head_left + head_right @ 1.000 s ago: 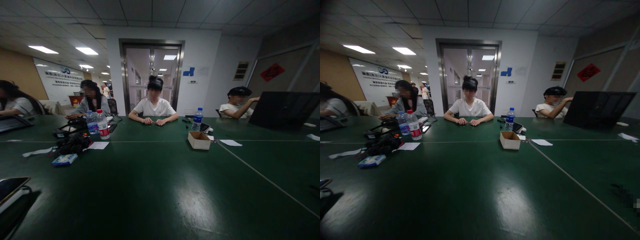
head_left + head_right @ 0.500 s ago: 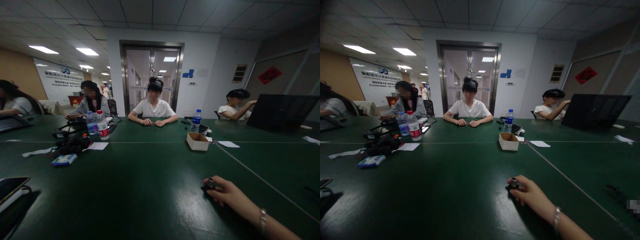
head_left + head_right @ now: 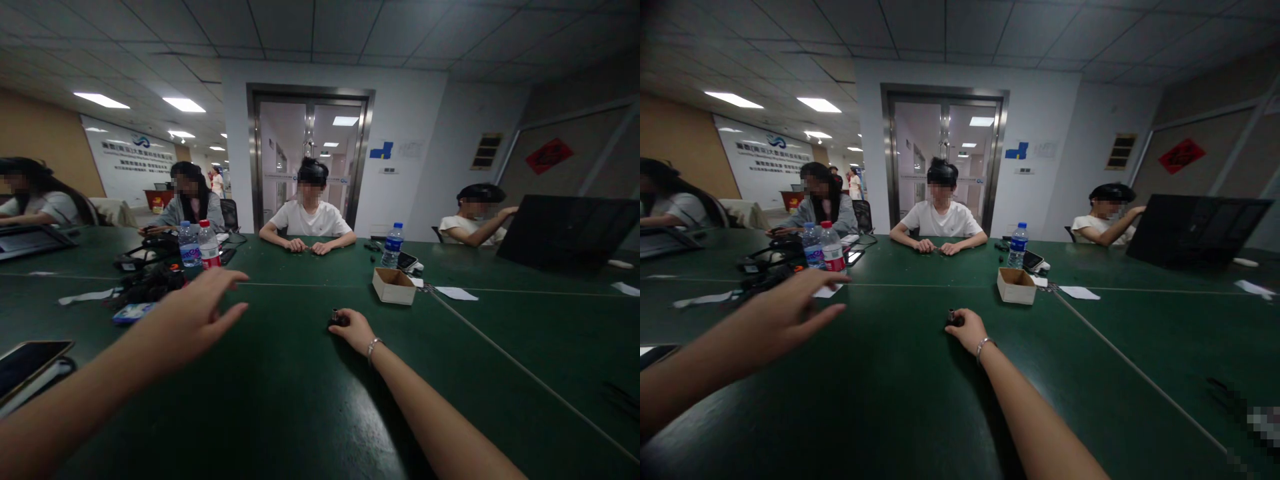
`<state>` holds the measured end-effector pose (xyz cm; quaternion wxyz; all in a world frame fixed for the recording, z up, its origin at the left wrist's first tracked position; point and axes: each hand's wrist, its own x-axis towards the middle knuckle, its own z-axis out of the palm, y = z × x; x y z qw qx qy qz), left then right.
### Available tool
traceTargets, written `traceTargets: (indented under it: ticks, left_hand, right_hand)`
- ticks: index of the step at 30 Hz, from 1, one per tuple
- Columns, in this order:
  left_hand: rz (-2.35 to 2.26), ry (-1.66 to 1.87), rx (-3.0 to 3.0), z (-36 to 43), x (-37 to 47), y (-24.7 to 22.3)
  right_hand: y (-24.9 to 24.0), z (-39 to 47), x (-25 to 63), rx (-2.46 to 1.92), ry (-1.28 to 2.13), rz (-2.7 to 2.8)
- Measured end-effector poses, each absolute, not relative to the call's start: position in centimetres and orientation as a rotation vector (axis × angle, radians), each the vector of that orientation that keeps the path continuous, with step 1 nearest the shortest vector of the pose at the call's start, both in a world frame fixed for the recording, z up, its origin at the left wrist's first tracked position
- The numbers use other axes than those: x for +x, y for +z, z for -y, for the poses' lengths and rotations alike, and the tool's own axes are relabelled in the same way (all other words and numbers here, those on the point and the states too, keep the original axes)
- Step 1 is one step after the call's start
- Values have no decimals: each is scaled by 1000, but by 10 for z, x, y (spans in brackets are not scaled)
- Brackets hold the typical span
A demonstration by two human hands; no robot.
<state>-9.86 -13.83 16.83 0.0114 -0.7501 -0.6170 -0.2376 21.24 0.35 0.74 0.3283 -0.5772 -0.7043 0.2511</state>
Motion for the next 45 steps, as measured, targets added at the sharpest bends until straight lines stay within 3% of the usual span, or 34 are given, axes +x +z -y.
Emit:
traceTargets:
  ticks: [3,7,12,19,26,34,45]
  left_hand:
    - [1719,-499,-2685,76,-33,143]
    - [1568,-753,-2682,21,32,77]
    - [1290,-948,-2765,12,43,26]
    - [1468,-1356,-2775,0,28,19]
    - [1823,-1595,-2952,-10,14,9]
    - [2066,-1822,-2719,-26,11,2]
    - [2047,-1801,-2838,-25,7,0]
  right_hand:
    - [3,-17,200,-1475,644,1819]
    - [-3,-26,194,-1392,576,1825]
    - [-10,-28,192,-1243,517,1867]
    - [0,-23,186,-1217,546,1840]
    - [-3,-25,188,-1103,993,1715]
    - [2,-40,178,-990,1353,1430]
    - [3,-34,185,-858,1438,1323]
